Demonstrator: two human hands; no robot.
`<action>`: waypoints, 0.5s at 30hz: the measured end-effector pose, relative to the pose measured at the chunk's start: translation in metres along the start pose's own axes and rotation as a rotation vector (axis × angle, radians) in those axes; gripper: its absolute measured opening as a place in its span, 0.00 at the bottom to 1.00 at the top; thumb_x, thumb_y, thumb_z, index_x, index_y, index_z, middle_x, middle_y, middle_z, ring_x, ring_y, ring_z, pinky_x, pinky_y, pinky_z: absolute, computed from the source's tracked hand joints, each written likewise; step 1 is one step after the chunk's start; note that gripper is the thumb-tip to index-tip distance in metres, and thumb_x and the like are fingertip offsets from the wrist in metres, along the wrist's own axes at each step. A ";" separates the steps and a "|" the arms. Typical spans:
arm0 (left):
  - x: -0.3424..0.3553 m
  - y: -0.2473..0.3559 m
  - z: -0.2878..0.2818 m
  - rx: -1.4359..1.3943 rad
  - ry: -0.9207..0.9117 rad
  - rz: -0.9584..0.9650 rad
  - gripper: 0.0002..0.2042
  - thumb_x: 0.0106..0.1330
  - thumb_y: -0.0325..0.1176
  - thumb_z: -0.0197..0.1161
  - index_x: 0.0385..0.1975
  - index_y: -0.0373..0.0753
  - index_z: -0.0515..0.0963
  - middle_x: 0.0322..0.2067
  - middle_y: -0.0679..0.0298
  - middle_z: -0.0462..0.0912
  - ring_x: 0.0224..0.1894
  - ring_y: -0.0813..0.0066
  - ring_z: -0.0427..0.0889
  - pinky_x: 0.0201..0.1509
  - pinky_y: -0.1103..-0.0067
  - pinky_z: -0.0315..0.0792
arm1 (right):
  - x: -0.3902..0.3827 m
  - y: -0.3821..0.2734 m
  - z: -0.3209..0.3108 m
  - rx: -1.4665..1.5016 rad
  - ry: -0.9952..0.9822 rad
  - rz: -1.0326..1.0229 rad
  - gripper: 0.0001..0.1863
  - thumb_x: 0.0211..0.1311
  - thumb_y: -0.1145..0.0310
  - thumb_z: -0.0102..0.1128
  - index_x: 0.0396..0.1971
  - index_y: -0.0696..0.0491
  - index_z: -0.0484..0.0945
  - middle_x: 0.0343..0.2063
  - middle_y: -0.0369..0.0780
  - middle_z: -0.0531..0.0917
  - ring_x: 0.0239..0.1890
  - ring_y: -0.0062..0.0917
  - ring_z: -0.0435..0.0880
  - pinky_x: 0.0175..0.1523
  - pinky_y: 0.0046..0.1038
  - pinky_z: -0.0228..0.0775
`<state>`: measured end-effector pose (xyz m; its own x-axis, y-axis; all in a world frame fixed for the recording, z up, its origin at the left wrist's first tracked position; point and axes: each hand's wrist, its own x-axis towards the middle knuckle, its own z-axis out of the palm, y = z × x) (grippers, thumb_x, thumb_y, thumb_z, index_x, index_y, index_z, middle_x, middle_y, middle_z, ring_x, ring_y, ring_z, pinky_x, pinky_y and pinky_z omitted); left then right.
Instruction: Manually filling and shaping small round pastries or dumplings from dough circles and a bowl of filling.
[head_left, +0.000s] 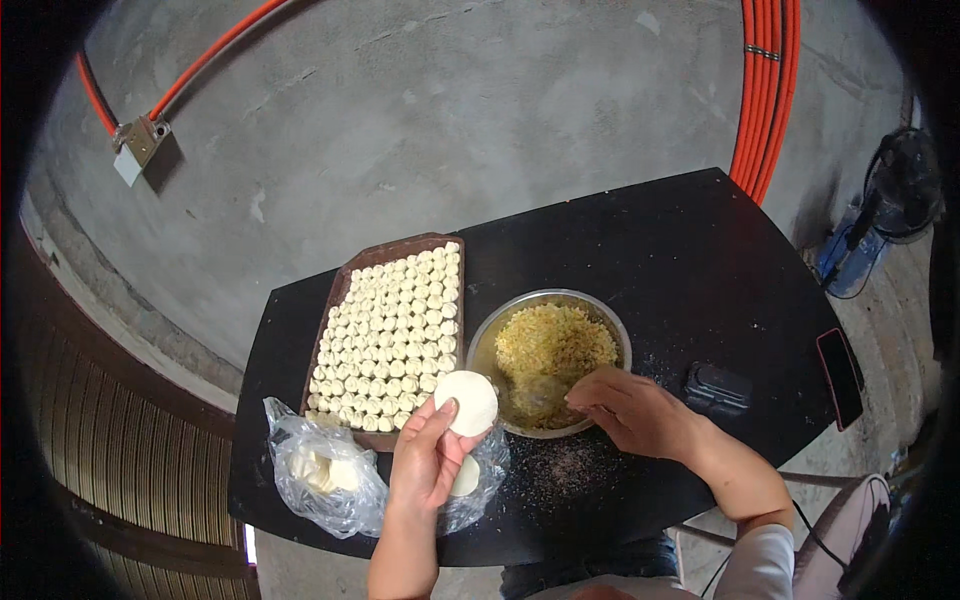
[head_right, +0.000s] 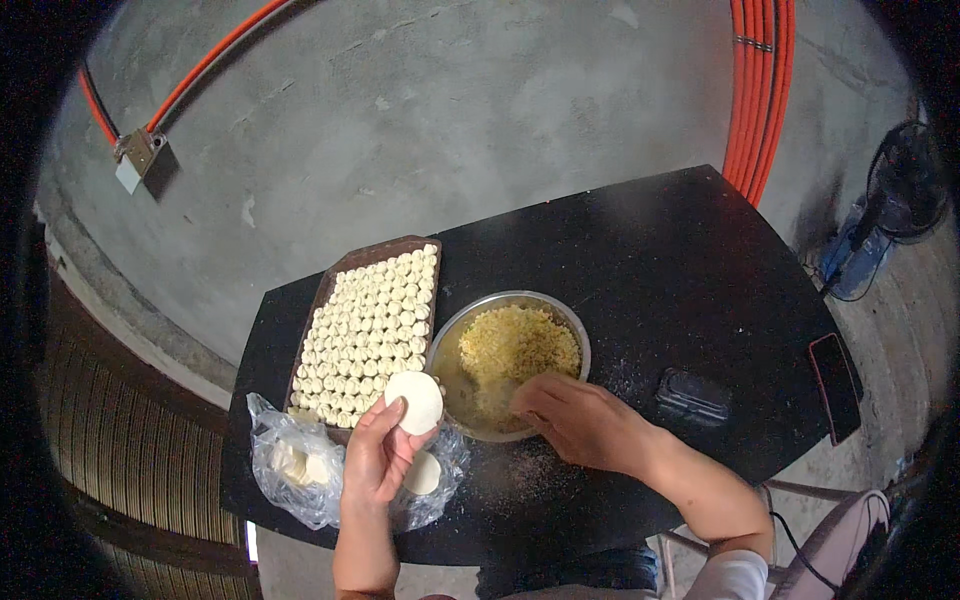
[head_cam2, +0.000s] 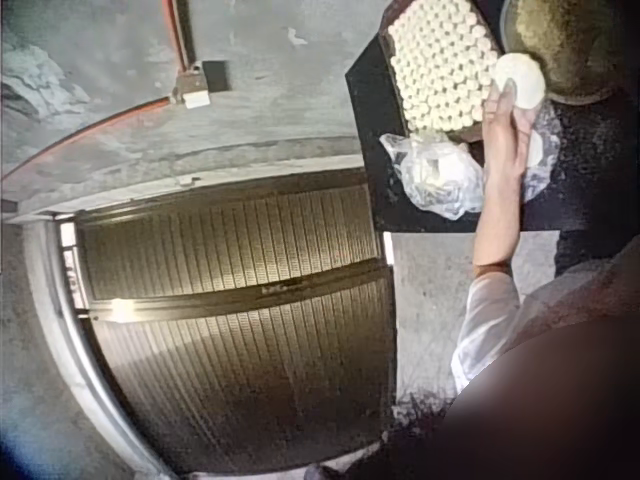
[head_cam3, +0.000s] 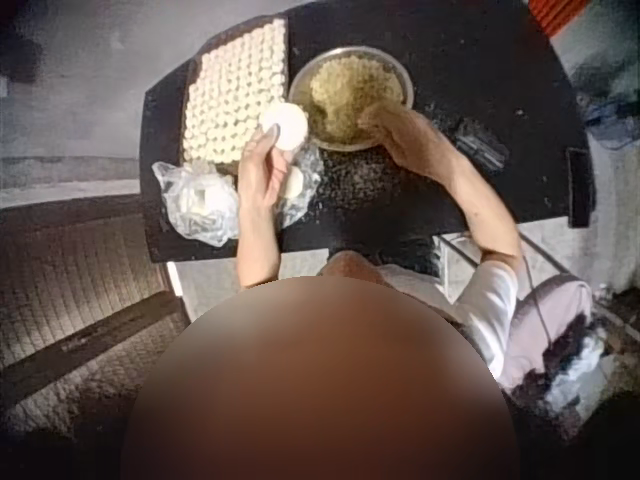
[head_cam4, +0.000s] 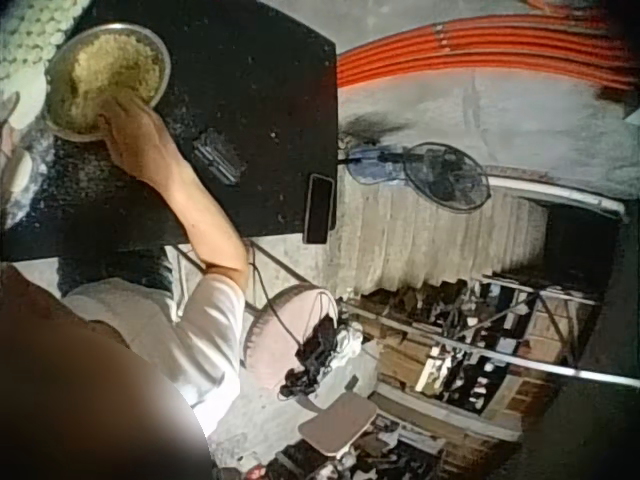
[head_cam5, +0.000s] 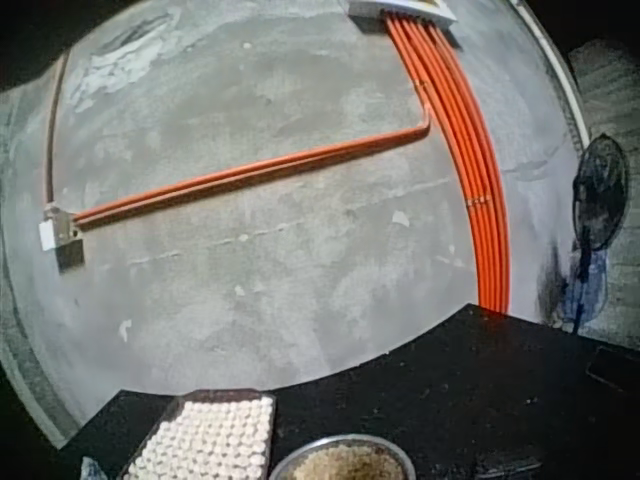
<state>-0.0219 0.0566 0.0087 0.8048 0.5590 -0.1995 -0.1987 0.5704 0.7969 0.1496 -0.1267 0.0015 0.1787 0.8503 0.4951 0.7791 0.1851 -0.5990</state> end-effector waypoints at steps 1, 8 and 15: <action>0.000 0.000 0.000 0.005 0.000 -0.003 0.17 0.66 0.27 0.48 0.52 0.26 0.63 0.48 0.47 0.73 0.49 0.60 0.76 0.51 0.68 0.74 | 0.000 -0.001 -0.001 -0.042 0.036 -0.004 0.09 0.52 0.79 0.55 0.36 0.56 0.71 0.33 0.42 0.75 0.37 0.37 0.78 0.40 0.34 0.74; 0.000 0.000 -0.002 -0.003 -0.007 -0.009 0.15 0.67 0.27 0.47 0.51 0.29 0.66 0.47 0.52 0.75 0.49 0.64 0.76 0.52 0.69 0.73 | 0.003 -0.011 0.012 0.159 0.066 0.147 0.05 0.57 0.77 0.54 0.33 0.57 0.72 0.29 0.43 0.76 0.31 0.32 0.80 0.34 0.28 0.74; 0.000 0.001 0.000 -0.030 0.046 0.023 0.16 0.66 0.27 0.48 0.51 0.26 0.65 0.47 0.49 0.74 0.49 0.62 0.76 0.52 0.69 0.73 | 0.001 0.005 0.008 0.459 0.370 0.370 0.06 0.63 0.73 0.49 0.31 0.60 0.72 0.25 0.38 0.79 0.26 0.17 0.79 0.32 0.20 0.72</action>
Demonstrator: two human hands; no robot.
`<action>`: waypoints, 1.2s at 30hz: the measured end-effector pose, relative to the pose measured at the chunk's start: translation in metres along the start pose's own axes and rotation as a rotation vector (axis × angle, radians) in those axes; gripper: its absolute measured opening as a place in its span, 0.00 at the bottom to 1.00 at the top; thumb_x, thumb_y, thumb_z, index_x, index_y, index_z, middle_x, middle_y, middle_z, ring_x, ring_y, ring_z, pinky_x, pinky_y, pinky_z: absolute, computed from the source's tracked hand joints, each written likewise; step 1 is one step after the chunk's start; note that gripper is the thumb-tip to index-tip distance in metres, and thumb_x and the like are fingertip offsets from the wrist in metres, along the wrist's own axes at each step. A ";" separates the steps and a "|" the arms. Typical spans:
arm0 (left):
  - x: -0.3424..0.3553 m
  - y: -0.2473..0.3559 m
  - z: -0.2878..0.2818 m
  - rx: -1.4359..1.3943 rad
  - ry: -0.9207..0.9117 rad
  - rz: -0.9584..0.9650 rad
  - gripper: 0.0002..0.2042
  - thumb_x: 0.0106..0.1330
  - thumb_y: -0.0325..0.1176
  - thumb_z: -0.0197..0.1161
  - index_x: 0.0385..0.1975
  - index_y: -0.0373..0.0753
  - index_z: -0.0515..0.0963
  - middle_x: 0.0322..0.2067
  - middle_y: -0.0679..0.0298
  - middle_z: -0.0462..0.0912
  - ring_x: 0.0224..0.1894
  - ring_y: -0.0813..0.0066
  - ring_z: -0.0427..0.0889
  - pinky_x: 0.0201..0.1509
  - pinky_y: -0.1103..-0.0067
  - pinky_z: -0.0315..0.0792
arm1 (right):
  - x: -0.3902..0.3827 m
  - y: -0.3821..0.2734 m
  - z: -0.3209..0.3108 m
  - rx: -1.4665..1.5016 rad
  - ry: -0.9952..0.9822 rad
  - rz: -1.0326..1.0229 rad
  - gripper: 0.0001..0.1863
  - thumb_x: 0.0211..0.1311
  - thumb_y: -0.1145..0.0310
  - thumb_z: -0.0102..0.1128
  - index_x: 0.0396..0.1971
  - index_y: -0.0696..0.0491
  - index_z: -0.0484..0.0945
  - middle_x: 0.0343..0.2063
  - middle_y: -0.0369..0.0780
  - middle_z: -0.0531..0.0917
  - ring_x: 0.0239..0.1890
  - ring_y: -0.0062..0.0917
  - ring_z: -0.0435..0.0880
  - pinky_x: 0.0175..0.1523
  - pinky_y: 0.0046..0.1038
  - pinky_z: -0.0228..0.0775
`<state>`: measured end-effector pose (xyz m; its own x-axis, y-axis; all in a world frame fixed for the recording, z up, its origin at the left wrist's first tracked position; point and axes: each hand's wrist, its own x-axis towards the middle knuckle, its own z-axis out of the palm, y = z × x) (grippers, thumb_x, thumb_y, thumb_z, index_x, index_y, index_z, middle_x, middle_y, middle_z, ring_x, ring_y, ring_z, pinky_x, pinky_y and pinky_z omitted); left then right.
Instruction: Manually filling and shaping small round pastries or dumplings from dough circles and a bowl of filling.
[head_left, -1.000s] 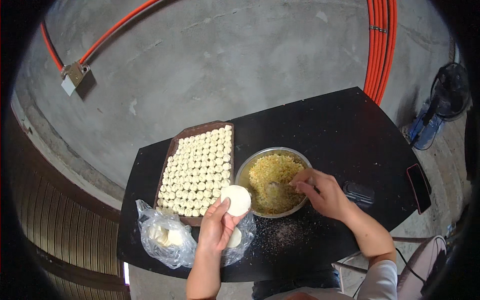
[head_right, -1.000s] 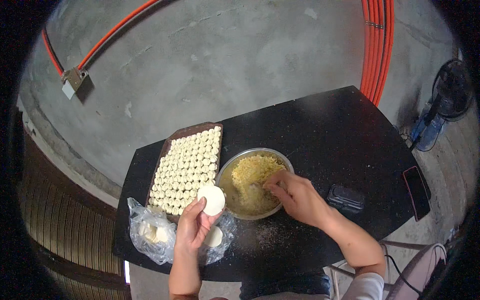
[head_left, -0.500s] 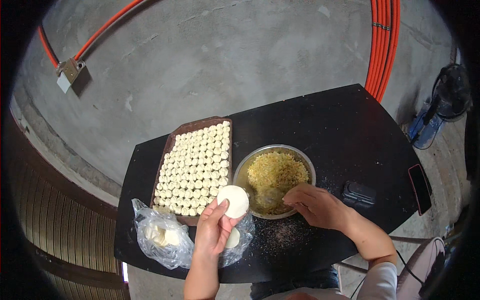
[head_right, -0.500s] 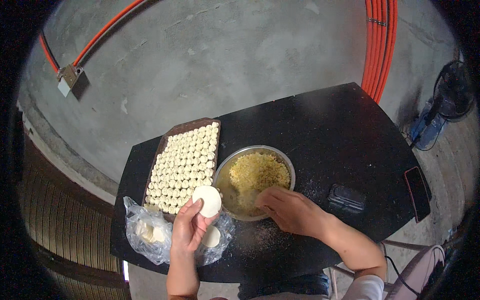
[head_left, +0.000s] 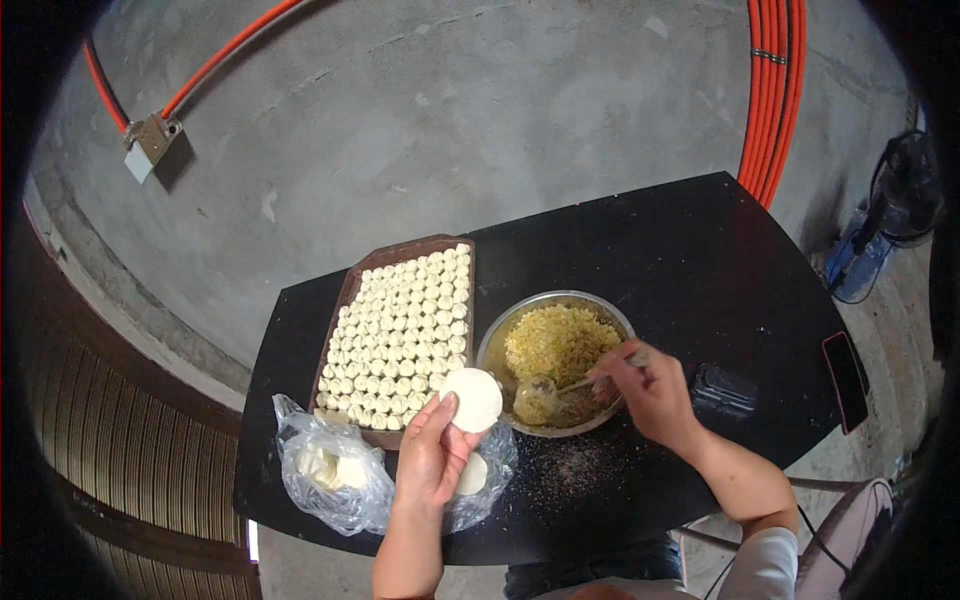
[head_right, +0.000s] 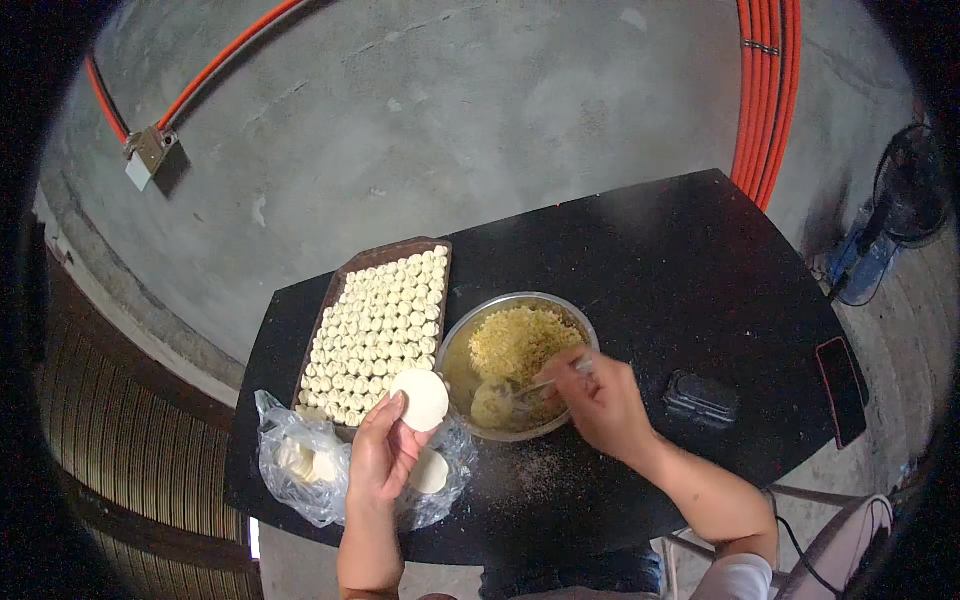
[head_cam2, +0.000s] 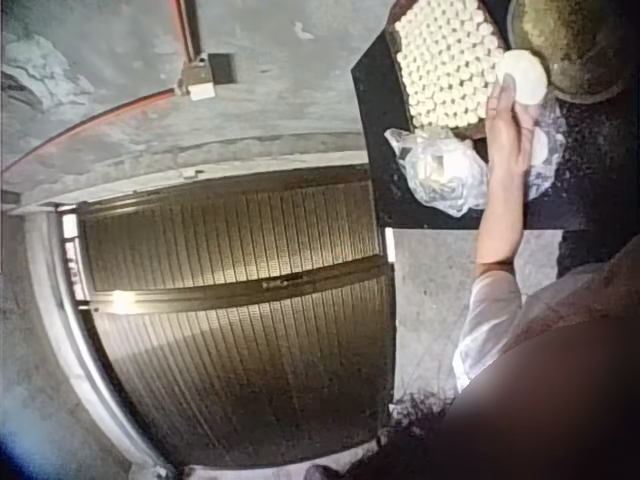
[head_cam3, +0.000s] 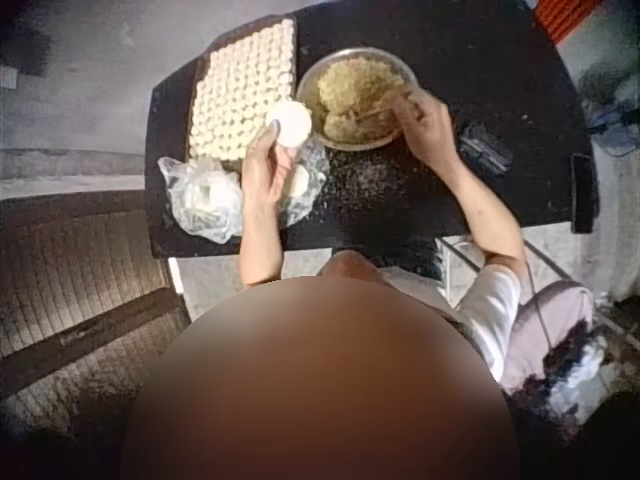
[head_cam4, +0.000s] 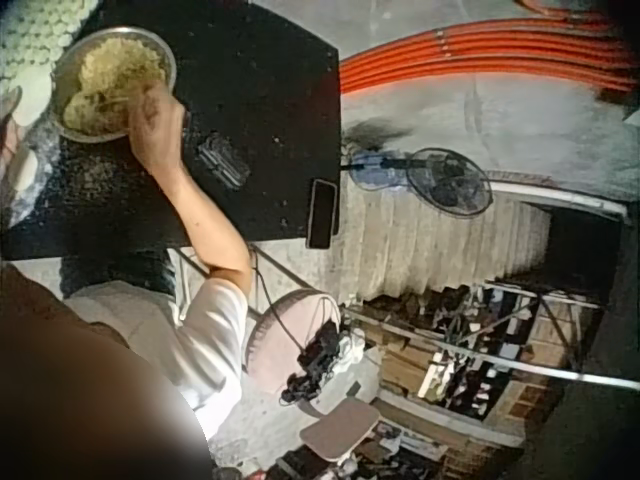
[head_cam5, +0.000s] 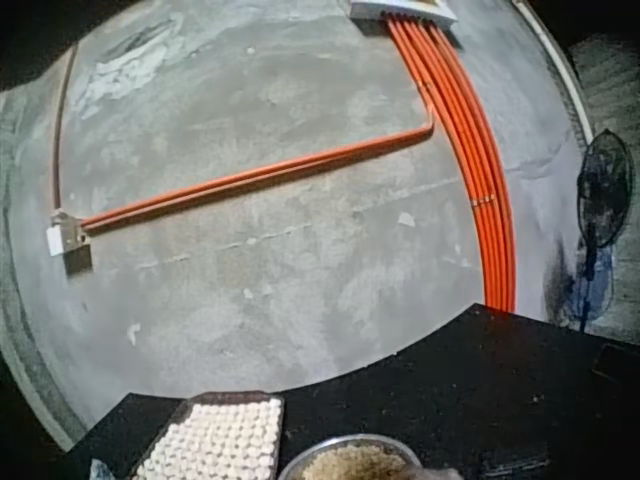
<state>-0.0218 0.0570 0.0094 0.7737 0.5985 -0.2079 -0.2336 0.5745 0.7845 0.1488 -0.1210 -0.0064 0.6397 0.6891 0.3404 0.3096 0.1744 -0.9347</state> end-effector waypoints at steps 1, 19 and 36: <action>0.000 0.000 0.000 -0.010 0.030 0.008 0.17 0.66 0.27 0.48 0.51 0.24 0.63 0.48 0.47 0.73 0.50 0.60 0.75 0.52 0.69 0.73 | 0.001 -0.002 -0.003 0.081 0.076 0.063 0.07 0.65 0.73 0.47 0.31 0.61 0.72 0.26 0.37 0.79 0.26 0.16 0.78 0.32 0.19 0.72; -0.012 -0.010 0.008 0.077 -0.143 -0.222 0.17 0.67 0.24 0.43 0.54 0.27 0.62 0.48 0.50 0.72 0.47 0.65 0.77 0.50 0.77 0.75 | -0.017 -0.035 -0.008 -0.330 -0.080 -0.697 0.12 0.43 0.88 0.55 0.32 0.61 0.74 0.33 0.47 0.79 0.34 0.35 0.81 0.38 0.30 0.75; -0.012 -0.007 0.010 -0.001 -0.156 -0.218 0.19 0.65 0.23 0.44 0.56 0.24 0.58 0.51 0.46 0.69 0.51 0.61 0.74 0.54 0.73 0.72 | -0.014 -0.032 -0.006 -0.232 -0.010 -0.744 0.13 0.48 0.89 0.48 0.33 0.59 0.72 0.31 0.47 0.79 0.30 0.31 0.80 0.37 0.29 0.73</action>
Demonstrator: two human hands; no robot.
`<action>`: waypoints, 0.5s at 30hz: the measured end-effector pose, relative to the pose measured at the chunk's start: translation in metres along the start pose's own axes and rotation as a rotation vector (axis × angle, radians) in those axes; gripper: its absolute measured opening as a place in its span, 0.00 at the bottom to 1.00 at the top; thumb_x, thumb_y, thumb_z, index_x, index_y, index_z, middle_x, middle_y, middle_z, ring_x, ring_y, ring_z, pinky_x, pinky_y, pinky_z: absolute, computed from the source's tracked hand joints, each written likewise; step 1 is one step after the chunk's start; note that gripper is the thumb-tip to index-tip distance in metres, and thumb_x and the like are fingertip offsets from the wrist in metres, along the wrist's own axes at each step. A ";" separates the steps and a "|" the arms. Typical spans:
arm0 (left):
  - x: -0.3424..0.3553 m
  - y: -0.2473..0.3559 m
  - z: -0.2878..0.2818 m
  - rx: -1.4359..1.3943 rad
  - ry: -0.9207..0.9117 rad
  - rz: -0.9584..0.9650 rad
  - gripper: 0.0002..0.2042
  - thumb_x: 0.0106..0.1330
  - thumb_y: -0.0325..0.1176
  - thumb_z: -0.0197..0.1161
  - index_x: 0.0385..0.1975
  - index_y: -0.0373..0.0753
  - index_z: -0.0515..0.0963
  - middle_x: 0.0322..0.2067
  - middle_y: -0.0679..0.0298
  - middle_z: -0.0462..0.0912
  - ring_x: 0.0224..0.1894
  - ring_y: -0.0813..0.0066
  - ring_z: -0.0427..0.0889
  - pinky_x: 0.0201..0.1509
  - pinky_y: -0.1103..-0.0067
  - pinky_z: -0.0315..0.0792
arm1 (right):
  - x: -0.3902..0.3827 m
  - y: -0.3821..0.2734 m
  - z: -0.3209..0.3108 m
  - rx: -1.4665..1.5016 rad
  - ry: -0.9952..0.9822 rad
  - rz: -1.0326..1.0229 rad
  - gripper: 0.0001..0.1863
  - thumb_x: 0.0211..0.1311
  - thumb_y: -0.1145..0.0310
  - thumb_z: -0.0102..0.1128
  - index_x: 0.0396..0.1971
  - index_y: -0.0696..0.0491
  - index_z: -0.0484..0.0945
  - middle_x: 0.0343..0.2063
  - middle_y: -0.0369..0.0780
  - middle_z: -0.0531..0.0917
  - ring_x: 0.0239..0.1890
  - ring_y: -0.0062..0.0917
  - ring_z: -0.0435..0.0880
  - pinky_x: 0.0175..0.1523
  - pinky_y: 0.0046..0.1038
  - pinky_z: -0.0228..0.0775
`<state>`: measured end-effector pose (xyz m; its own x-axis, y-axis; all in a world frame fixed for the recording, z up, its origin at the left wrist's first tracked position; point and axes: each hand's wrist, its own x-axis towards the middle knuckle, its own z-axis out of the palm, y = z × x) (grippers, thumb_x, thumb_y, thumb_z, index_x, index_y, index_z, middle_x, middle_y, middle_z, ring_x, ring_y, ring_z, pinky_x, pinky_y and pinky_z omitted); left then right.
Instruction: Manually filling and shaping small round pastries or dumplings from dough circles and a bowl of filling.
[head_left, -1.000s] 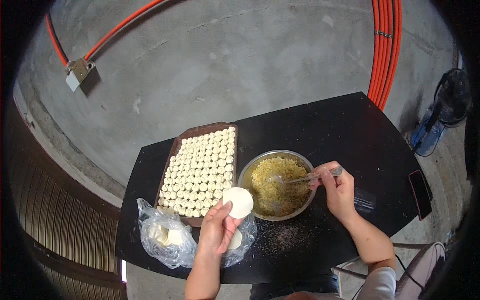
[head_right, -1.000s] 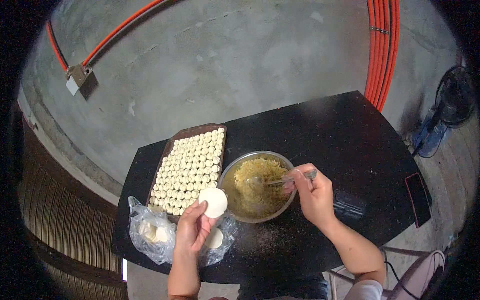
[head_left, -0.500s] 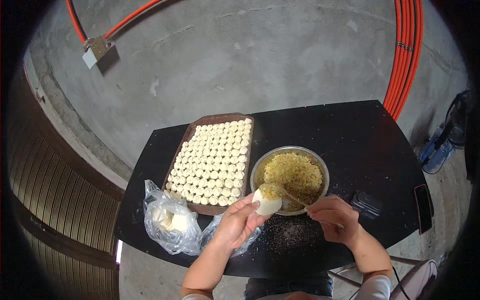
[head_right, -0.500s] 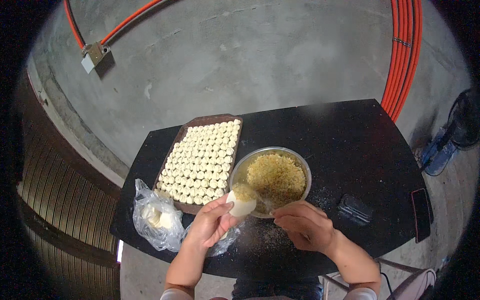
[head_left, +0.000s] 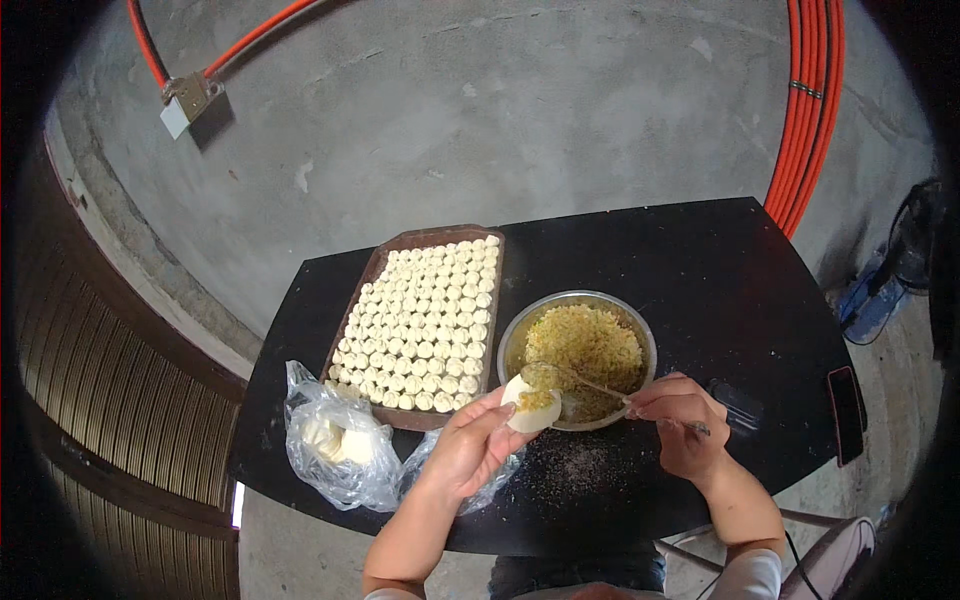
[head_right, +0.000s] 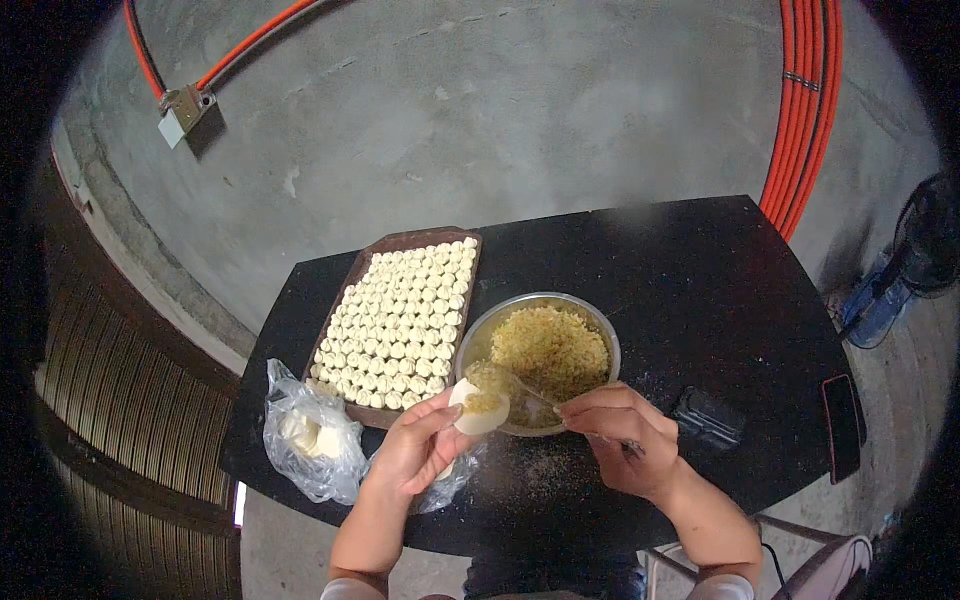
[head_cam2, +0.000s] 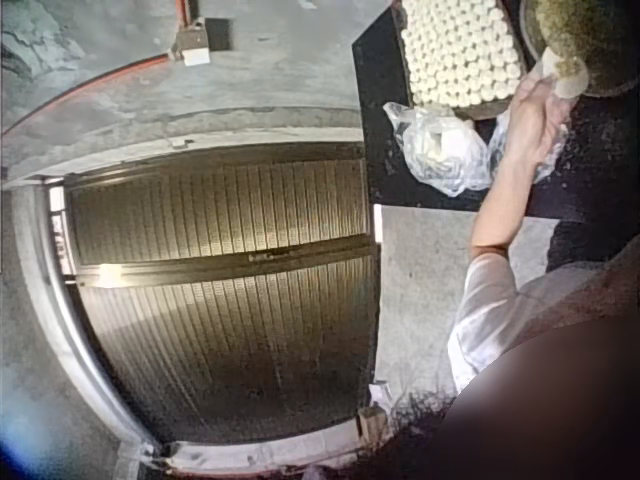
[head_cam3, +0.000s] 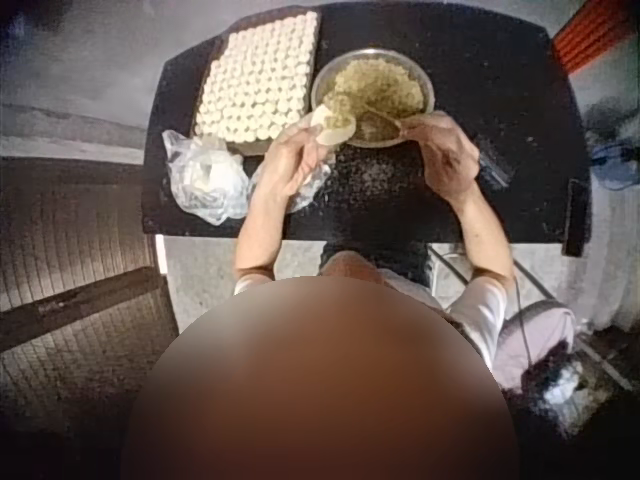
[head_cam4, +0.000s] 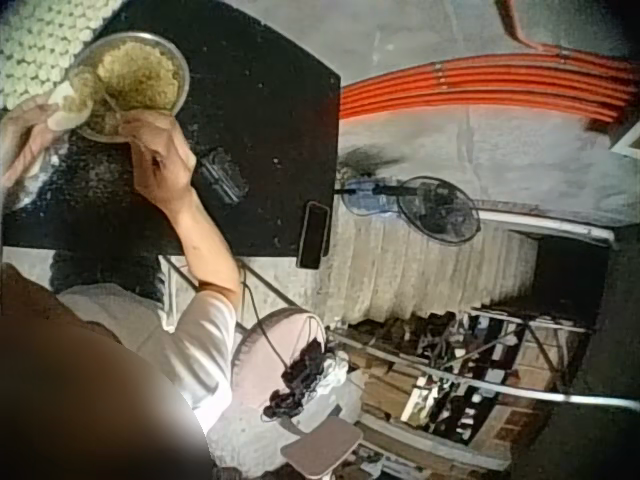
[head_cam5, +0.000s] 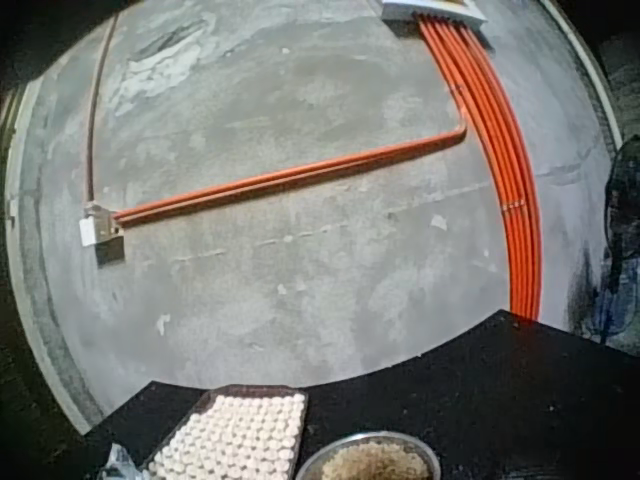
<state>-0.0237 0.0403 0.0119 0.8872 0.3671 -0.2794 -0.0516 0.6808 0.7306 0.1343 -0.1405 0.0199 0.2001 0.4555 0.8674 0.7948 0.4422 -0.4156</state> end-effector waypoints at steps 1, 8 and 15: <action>0.000 0.000 0.000 0.003 0.001 0.002 0.19 0.65 0.23 0.44 0.56 0.24 0.58 0.51 0.46 0.69 0.51 0.61 0.74 0.54 0.73 0.72 | -0.001 0.000 -0.003 0.037 -0.009 0.018 0.16 0.42 0.92 0.53 0.33 0.59 0.73 0.33 0.47 0.80 0.33 0.33 0.81 0.39 0.31 0.74; 0.002 0.001 -0.005 -0.015 0.011 0.038 0.17 0.66 0.23 0.42 0.55 0.25 0.60 0.50 0.47 0.70 0.50 0.62 0.75 0.54 0.73 0.72 | -0.002 0.004 -0.009 0.132 0.135 0.168 0.04 0.56 0.79 0.48 0.27 0.61 0.74 0.28 0.47 0.81 0.28 0.28 0.79 0.35 0.26 0.72; 0.002 0.002 -0.005 -0.052 -0.009 0.029 0.18 0.66 0.23 0.40 0.55 0.23 0.57 0.52 0.46 0.67 0.53 0.59 0.72 0.57 0.71 0.70 | -0.001 0.004 -0.011 0.071 0.191 0.125 0.08 0.62 0.77 0.45 0.28 0.62 0.73 0.27 0.46 0.80 0.26 0.23 0.78 0.31 0.23 0.71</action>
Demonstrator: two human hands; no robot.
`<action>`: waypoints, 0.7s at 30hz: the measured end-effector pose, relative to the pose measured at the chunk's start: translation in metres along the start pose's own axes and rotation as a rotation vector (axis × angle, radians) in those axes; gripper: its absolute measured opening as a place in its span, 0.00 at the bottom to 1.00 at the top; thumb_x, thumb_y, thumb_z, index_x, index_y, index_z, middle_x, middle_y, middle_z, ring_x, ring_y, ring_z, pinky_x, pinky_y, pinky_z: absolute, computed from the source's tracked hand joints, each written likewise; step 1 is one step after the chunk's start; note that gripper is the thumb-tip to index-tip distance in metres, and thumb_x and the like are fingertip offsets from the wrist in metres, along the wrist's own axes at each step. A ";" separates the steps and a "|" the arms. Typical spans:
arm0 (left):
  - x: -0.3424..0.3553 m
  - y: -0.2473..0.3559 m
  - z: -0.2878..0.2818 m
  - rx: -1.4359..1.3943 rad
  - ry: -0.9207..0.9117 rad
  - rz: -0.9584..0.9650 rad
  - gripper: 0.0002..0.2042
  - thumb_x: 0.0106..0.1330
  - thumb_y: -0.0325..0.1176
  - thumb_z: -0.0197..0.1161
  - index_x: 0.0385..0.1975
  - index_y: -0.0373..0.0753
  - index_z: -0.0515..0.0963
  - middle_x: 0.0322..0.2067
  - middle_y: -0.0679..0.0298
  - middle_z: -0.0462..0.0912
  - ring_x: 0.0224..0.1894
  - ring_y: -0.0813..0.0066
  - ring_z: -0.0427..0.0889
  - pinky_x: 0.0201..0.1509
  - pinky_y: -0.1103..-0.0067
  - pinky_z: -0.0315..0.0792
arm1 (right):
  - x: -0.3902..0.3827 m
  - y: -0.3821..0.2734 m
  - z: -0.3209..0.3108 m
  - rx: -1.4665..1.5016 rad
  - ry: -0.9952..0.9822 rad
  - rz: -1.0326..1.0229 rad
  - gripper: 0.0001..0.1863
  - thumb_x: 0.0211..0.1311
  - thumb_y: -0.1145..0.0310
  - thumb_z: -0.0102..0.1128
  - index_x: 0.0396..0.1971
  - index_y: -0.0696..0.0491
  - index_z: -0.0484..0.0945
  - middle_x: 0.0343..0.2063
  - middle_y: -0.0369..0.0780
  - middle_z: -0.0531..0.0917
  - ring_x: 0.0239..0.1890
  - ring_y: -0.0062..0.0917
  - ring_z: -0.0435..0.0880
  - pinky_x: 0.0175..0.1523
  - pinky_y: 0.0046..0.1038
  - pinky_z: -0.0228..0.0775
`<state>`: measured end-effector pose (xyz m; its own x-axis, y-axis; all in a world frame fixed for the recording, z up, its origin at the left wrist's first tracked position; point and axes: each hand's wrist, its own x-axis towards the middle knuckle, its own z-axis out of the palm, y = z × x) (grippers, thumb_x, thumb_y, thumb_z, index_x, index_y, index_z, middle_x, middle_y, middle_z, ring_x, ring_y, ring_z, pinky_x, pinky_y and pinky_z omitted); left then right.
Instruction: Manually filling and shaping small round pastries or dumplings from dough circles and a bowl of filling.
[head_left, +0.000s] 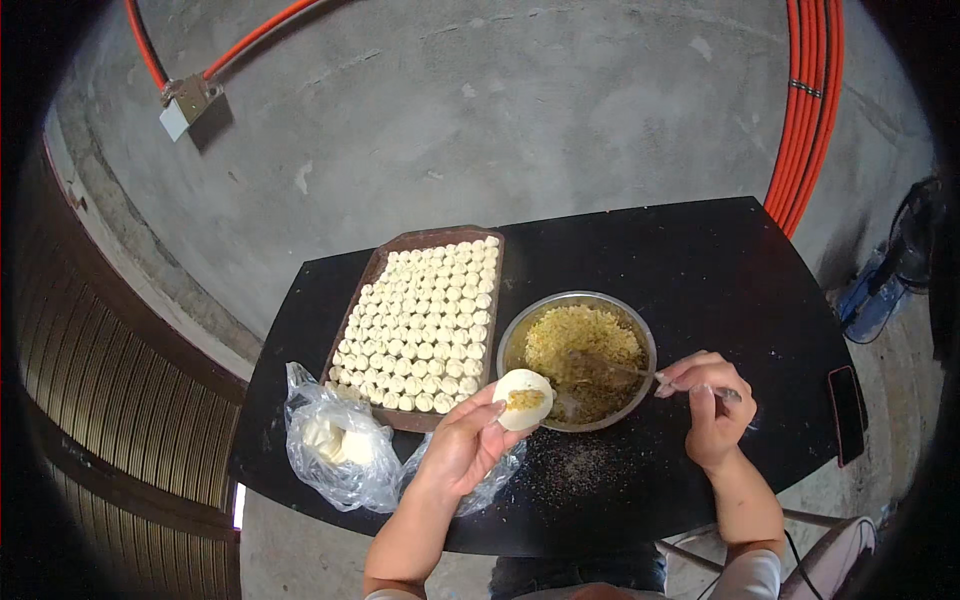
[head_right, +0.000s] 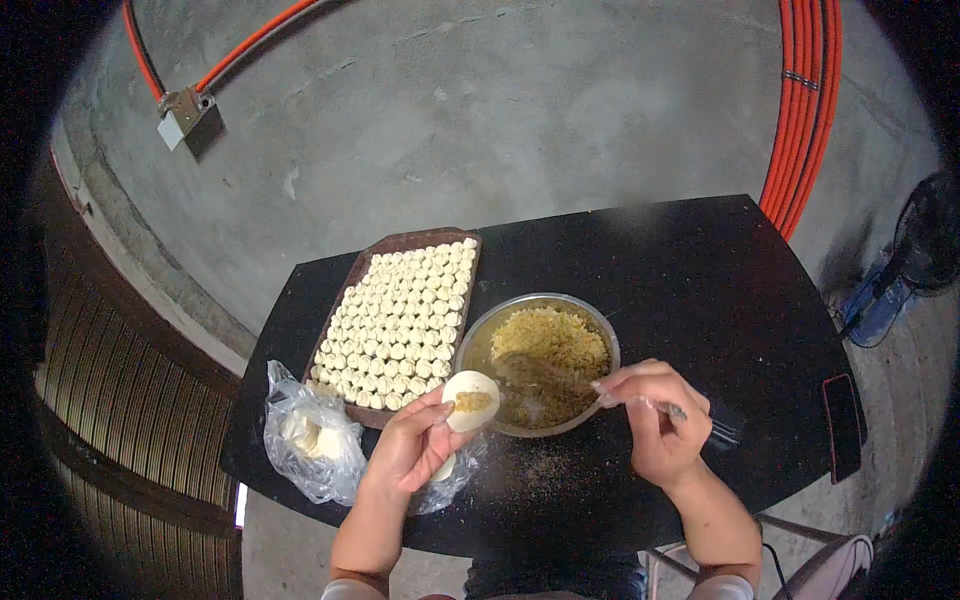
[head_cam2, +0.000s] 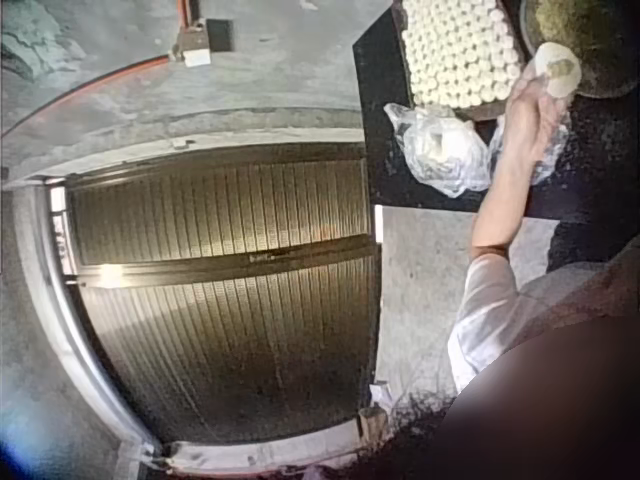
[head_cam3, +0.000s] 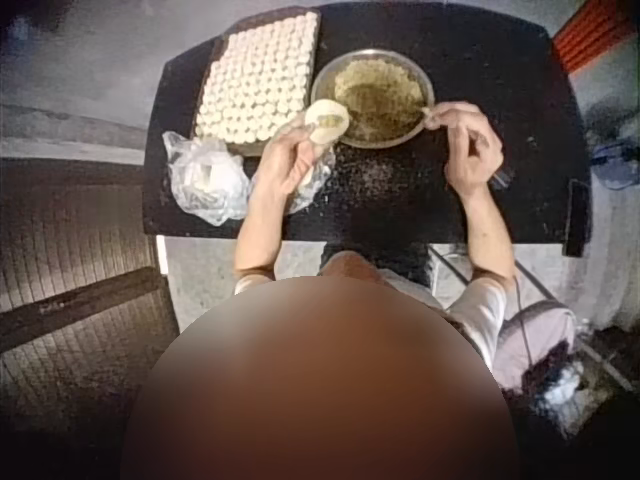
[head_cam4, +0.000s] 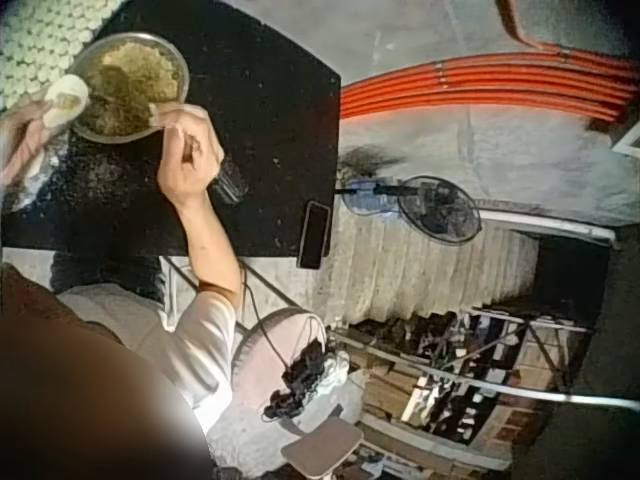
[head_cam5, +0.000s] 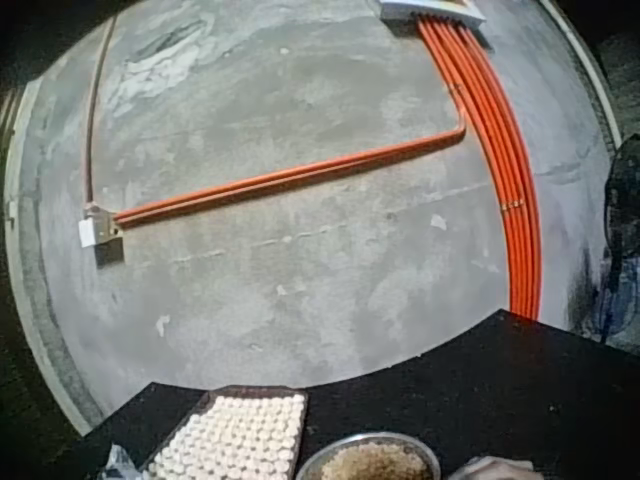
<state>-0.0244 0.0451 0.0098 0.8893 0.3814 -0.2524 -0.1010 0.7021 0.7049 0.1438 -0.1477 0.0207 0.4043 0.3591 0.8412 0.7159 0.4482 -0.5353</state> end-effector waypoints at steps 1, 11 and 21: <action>0.001 0.000 0.000 0.000 0.000 0.000 0.18 0.66 0.23 0.40 0.55 0.23 0.57 0.52 0.46 0.67 0.53 0.59 0.72 0.57 0.71 0.70 | -0.001 0.000 0.001 -0.018 0.038 0.121 0.07 0.62 0.77 0.45 0.28 0.62 0.73 0.26 0.45 0.80 0.26 0.21 0.78 0.30 0.20 0.70; 0.006 -0.002 -0.001 -0.153 -0.139 -0.068 0.20 0.63 0.20 0.40 0.55 0.22 0.57 0.54 0.43 0.65 0.57 0.56 0.67 0.60 0.69 0.66 | -0.008 0.019 0.006 -0.062 -0.110 0.607 0.03 0.58 0.78 0.54 0.26 0.59 0.72 0.18 0.35 0.78 0.23 0.12 0.77 0.28 0.15 0.69; 0.000 -0.001 -0.001 0.002 -0.118 -0.004 0.20 0.63 0.19 0.39 0.56 0.24 0.58 0.54 0.46 0.66 0.56 0.58 0.69 0.61 0.69 0.65 | -0.002 0.033 -0.005 -0.207 0.011 0.679 0.05 0.59 0.72 0.54 0.26 0.58 0.73 0.17 0.31 0.72 0.17 0.10 0.63 0.22 0.17 0.56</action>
<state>-0.0247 0.0447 0.0086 0.9359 0.3052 -0.1759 -0.0964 0.7022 0.7054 0.1694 -0.1380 0.0014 0.8043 0.4952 0.3284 0.3968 -0.0364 -0.9172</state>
